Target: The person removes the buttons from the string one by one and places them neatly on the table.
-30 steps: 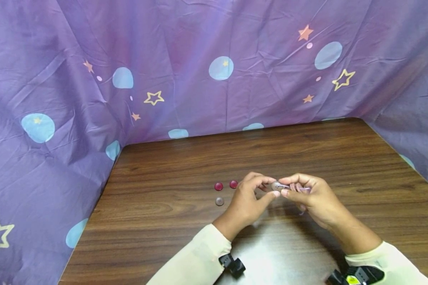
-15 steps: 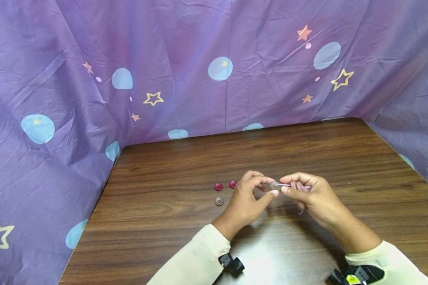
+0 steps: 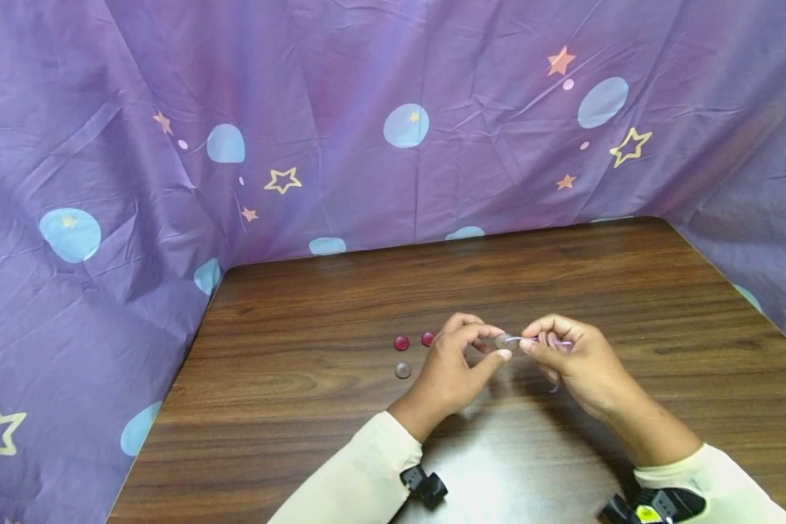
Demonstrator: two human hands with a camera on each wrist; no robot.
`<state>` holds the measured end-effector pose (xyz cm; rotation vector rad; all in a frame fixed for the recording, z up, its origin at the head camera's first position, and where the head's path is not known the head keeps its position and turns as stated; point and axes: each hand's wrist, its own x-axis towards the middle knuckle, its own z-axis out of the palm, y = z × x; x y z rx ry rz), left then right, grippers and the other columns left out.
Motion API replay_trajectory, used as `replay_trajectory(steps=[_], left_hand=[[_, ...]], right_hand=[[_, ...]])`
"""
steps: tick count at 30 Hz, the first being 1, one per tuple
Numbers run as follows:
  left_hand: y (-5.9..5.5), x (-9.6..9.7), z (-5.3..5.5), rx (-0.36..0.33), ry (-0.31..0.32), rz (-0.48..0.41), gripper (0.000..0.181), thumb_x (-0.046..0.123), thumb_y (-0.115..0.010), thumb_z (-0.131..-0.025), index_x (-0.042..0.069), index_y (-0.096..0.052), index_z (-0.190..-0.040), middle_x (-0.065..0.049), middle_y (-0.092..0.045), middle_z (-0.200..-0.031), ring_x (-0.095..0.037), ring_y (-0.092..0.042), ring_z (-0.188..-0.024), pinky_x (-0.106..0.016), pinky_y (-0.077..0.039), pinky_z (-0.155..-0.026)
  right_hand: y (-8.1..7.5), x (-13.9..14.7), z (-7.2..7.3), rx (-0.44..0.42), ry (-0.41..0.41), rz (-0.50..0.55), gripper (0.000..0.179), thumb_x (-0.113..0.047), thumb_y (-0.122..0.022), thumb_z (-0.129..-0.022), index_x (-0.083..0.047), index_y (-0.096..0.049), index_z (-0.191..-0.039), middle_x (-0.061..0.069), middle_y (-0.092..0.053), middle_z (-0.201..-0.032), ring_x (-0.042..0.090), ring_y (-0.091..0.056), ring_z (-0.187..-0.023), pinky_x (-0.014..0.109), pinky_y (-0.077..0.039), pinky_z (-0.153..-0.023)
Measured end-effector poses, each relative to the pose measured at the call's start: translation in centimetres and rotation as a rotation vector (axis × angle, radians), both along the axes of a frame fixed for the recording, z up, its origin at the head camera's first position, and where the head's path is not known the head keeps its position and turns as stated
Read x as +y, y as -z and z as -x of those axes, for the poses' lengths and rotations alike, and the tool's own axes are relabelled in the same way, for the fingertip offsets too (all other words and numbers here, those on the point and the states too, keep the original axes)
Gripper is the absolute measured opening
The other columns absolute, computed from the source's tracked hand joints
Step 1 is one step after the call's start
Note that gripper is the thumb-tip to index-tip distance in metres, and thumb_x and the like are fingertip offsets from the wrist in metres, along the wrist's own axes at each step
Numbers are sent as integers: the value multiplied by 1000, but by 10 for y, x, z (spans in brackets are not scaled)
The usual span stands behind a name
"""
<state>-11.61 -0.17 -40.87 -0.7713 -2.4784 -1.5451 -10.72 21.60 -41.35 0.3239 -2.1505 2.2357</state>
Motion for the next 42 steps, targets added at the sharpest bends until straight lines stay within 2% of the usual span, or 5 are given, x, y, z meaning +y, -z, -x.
replay_trajectory(steps=[11,20,31,37,42], left_hand=[[0,-4,1,-14,-22,19,28,17,-83,-97,10,-80,-123,-11,-68,-125,-16,-72,-103,-42,-61,-99],[1,-7,1,-19,-31,15,27,17,-82,-97,11,-79,-124,-10,-68,-126,-19,-73,-104,-39,-61,-98],[7,-12,2,3,-47,25,27,17,-82,-97,11,-79,-123,-10,-68,-124,-26,-74,-106,-40,-56,-102],[9,-16,1,-17,-54,25,27,18,-82,-97,11,-80,-122,-10,-68,-123,-27,-74,-106,-37,-52,-102],[12,-20,1,-31,-49,7,27,17,-82,-97,9,-79,-122,-12,-68,-123,-31,-75,-107,-41,-60,-98]], right_hand=[[0,1,0,-42,22,11,16,5,-69,-102,-10,-71,-96,-8,-54,-67,5,-51,-53,23,-42,-46],[-1,2,2,-32,28,69,24,8,-65,-103,-13,-71,-96,-8,-53,-64,4,-49,-52,29,-34,-44],[1,4,3,-37,18,98,21,7,-63,-105,-11,-69,-96,-8,-54,-67,4,-50,-54,26,-37,-46],[2,5,4,-9,-11,142,24,7,-59,-107,-13,-69,-97,-7,-53,-67,5,-49,-55,34,-27,-47],[3,6,4,29,-45,176,22,6,-56,-109,-11,-68,-100,-8,-53,-69,3,-49,-56,39,-22,-49]])
